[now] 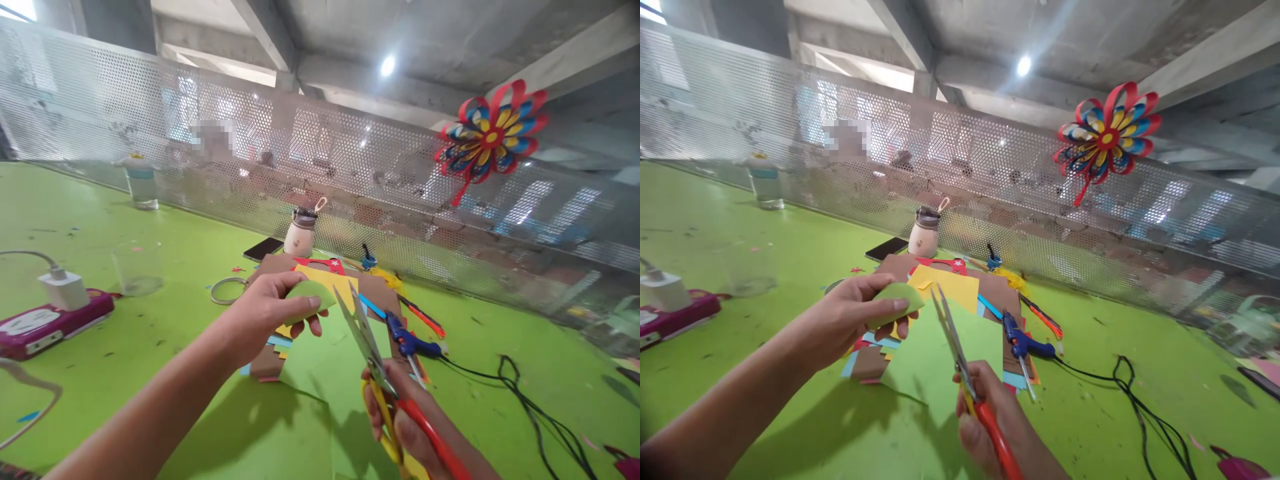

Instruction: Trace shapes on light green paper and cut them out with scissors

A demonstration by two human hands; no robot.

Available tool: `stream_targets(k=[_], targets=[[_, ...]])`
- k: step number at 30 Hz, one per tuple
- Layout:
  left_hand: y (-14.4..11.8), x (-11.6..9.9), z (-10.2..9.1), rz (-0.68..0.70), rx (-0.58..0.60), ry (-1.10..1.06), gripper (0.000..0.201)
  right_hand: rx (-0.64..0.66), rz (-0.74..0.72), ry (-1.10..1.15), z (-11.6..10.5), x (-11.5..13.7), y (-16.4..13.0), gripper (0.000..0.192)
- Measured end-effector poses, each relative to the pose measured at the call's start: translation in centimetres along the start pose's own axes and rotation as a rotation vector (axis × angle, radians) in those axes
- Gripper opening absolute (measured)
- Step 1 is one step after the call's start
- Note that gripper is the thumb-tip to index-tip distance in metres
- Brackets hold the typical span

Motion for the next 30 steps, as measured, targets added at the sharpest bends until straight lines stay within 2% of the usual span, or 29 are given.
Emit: stream_targets(k=[2,5,7,12,15,19,25,30], targets=[[0.1,-0.1,0.4,-0.004,0.006,0.025,0.013,-0.002,-0.013,0.05,0.5,0.1,-0.2,0.064],[0.3,-0.1,1.0,-0.016,0.011,0.067,0.012,-0.031,-0.015,0.092,0.6,0.2,-0.7,0.061],[0.4,0.1,1.4,-0.028,0.021,0.086,0.012,-0.049,-0.011,0.076,0.4,0.1,-1.1,0.059],[0.6,0.3,2.0,-0.018,0.048,0.1,0.014,-0.04,-0.034,0.008,0.1,-0.1,-1.8,0.073],[0.7,0.2,2.1,-0.024,0.04,0.1,0.012,-0.033,-0.035,-0.02,-0.1,-0.2,-1.9,0.07],[0.8,0.2,2.1,-0.027,0.051,0.092,0.01,-0.002,-0.049,-0.026,0.1,0.5,-2.0,0.076],[0.9,0.2,2.1,-0.027,0.092,0.088,0.01,-0.098,-0.011,-0.114,-0.2,1.3,-2.3,0.079],[0.9,0.3,2.1,-0.036,0.109,0.083,0.01,-0.105,-0.022,-0.133,-0.2,1.2,-2.3,0.081]])
Point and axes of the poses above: each hand's wrist, its own y-axis towards the middle knuckle, its own z-axis out of the palm, x = y × z, the point moved 8 cm from there along y, towards the middle knuckle, and after that the axes turned 1 degree about -y, right-handed, at the moved point
